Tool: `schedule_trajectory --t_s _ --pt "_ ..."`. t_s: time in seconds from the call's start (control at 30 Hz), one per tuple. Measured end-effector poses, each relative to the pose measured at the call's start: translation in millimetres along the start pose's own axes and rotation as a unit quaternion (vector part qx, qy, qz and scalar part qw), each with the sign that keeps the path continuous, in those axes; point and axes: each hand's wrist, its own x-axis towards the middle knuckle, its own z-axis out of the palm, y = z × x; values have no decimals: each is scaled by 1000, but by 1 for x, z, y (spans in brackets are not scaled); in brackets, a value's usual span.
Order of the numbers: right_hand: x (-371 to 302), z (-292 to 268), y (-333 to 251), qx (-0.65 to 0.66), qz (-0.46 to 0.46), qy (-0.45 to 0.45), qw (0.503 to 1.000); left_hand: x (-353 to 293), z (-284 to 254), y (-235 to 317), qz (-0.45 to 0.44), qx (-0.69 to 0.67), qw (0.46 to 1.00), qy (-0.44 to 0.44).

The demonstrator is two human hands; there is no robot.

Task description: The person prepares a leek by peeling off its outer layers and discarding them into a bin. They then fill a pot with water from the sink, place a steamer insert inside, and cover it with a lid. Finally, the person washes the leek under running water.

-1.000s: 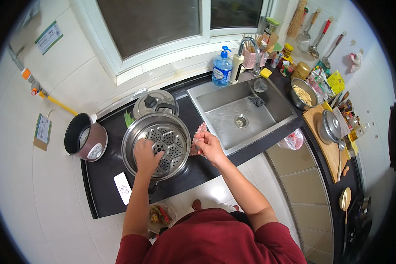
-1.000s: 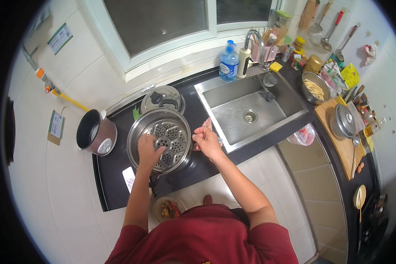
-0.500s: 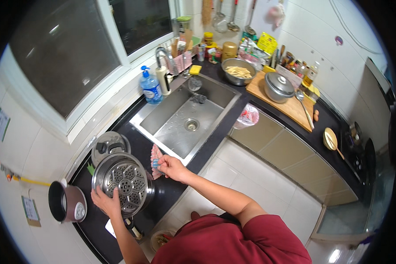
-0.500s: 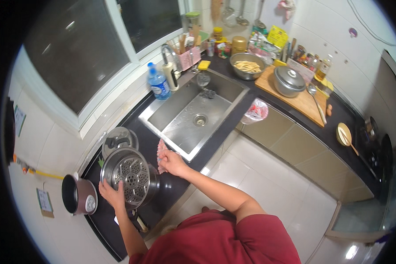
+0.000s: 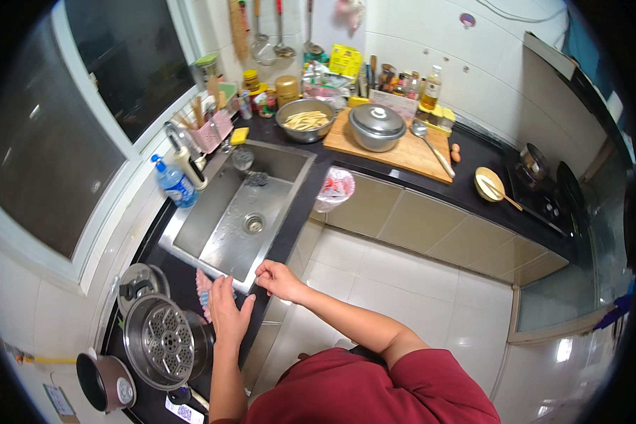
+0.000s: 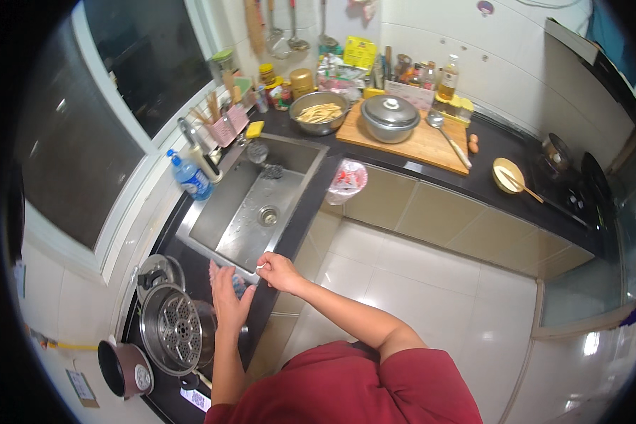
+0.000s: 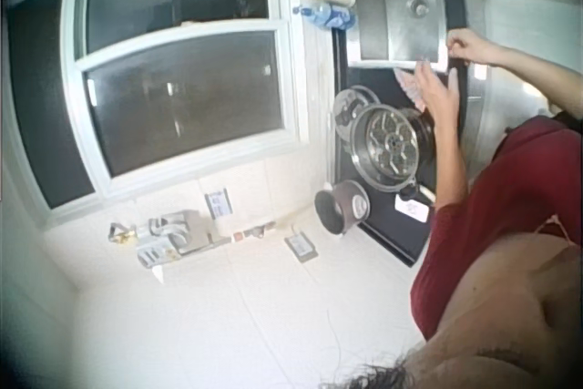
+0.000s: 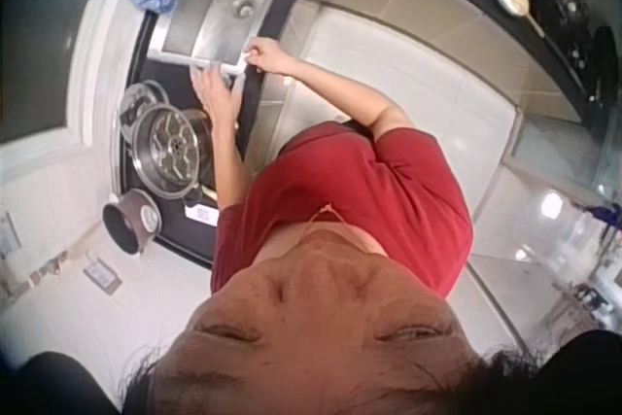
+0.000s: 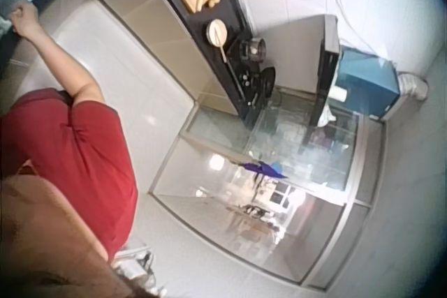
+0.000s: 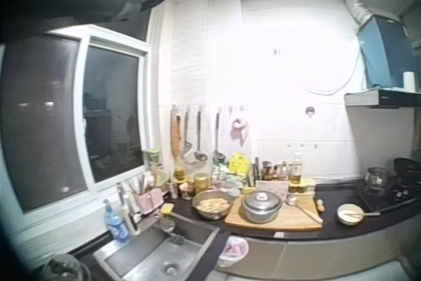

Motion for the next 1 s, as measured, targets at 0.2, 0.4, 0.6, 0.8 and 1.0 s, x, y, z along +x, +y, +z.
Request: schedule_trajectory --t_s 0.2,0.4,0.6,0.8,1.0 --pt "-20 -71 -5 19 7 45 999 32 42 58 32 -16 999 -35" --pt "-31 -118 -1 41 -3 35 999 53 74 104 28 -32 997 -63" --pt "-43 -159 -3 50 -2 35 998 62 101 133 34 -18 998 -51" --pt "-56 -193 -10 31 8 36 999 67 123 154 50 1 998 -50" --pt "-54 -215 5 45 12 26 999 65 138 168 -15 10 995 -101"
